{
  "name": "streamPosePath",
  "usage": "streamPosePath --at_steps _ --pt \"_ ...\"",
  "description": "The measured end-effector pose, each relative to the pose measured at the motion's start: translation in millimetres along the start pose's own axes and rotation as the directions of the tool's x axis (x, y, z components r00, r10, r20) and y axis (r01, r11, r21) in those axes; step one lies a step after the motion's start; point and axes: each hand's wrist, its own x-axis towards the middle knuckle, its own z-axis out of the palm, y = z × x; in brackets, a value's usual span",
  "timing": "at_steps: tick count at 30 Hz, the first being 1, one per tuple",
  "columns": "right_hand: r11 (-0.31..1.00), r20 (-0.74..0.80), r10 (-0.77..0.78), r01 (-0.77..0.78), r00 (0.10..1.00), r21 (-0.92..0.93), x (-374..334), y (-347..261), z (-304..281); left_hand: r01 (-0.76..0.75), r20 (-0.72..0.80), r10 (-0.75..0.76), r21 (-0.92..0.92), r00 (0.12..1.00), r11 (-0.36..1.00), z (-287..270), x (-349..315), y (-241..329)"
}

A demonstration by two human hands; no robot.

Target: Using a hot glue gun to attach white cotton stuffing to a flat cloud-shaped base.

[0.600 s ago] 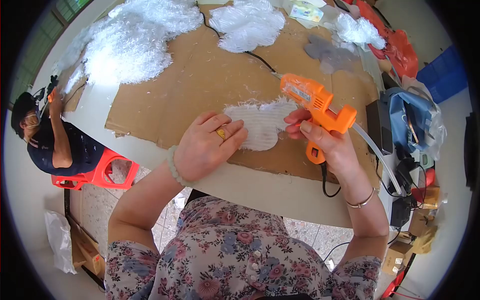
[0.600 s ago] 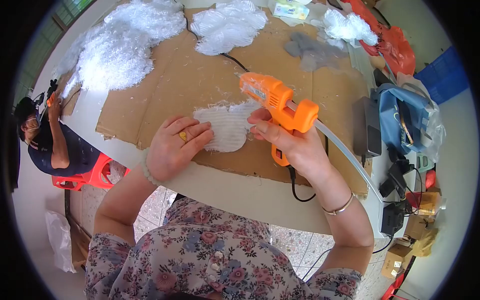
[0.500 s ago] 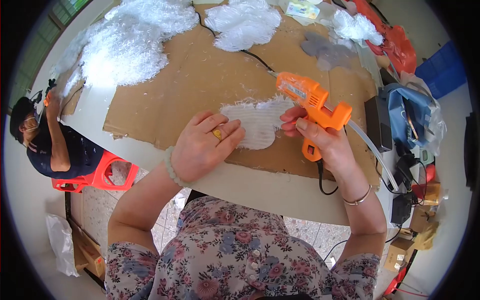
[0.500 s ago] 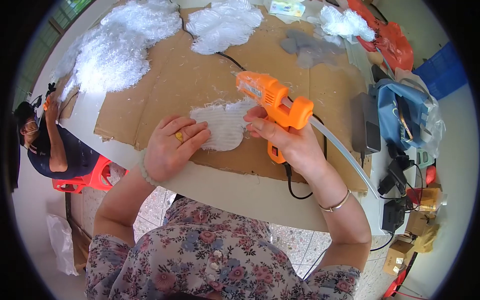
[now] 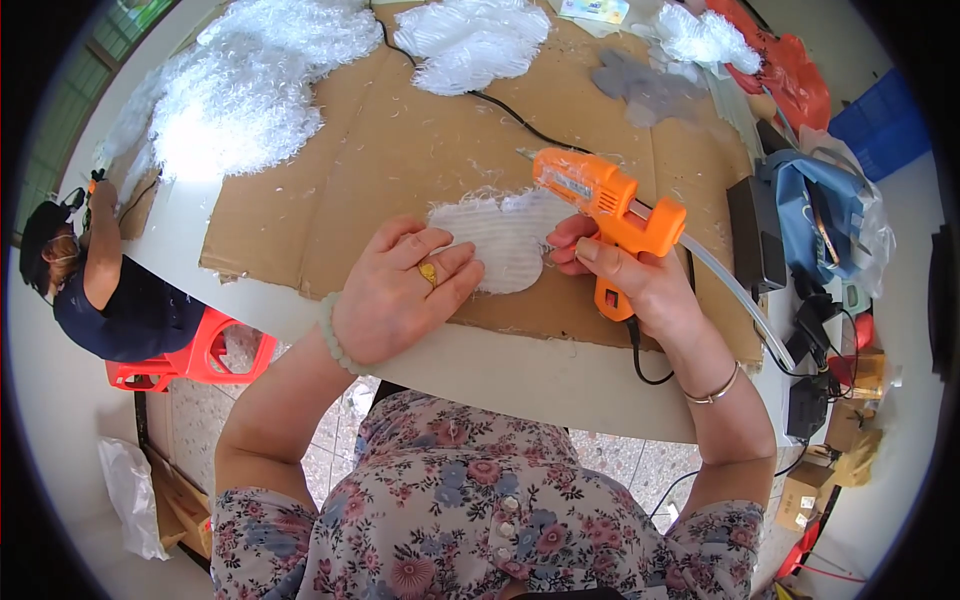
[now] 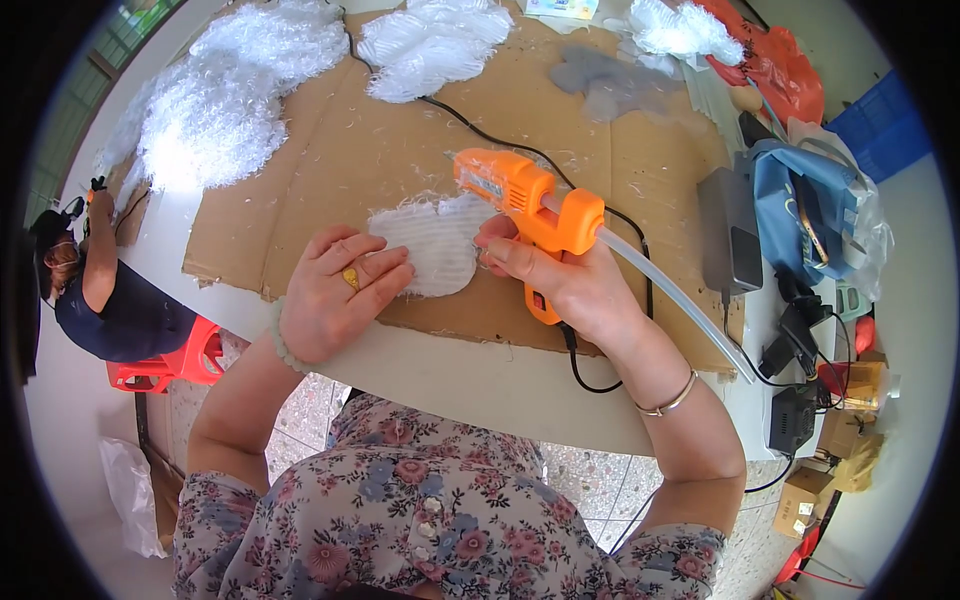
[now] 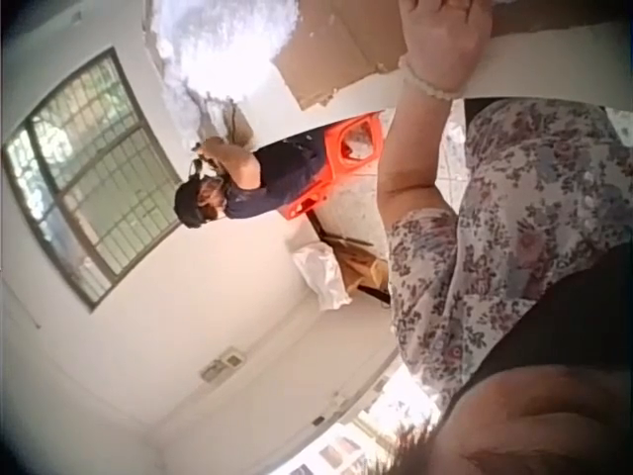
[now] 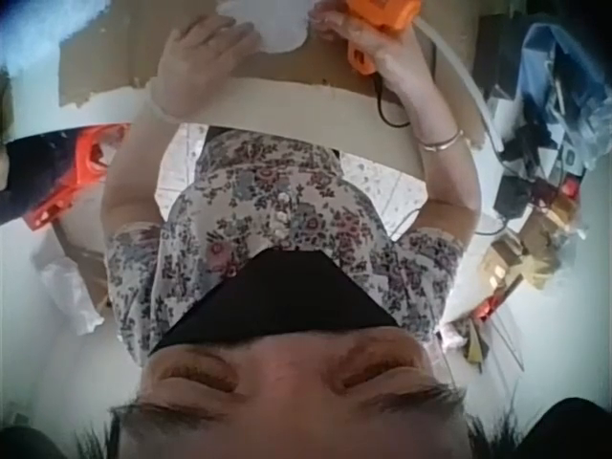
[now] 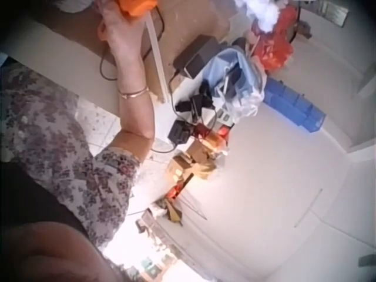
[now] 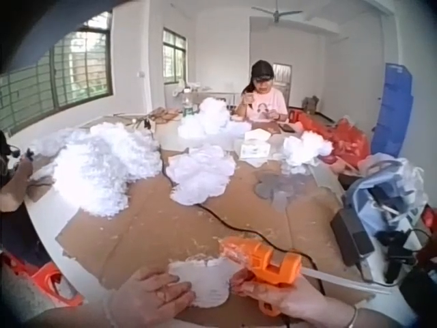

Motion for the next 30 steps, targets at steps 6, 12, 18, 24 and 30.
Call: streamPosePath --at_steps 6,12,18,24,30 --pt "1.000 0.004 0.001 -0.001 1.000 -0.016 -0.2 -1.8 -0.3 0.001 0.021 0.000 -0.024 1.000 1.000 0.0 1.3 -0.3" --pt "0.997 0.121 -0.058 0.052 0.991 0.051 0.9 1.6 6.7 0.015 0.067 -0.014 -0.023 0.998 1.000 -0.8 0.2 -0.5" --pt "0.988 0.124 -0.038 0.019 0.992 0.153 2.7 13.7 11.2 0.018 0.083 -0.013 -0.063 0.996 0.998 3.0 -1.3 0.1" --pt "0.991 0.101 -0.002 -0.011 0.995 0.131 3.0 12.0 8.0 0.089 0.088 -0.077 -0.147 0.993 0.985 1.7 0.1 4.4" --pt "0.994 0.027 -0.106 0.106 0.994 0.003 -5.0 -20.5 -12.8 0.080 0.128 -0.061 -0.144 0.990 0.986 -1.2 -0.4 1.9"
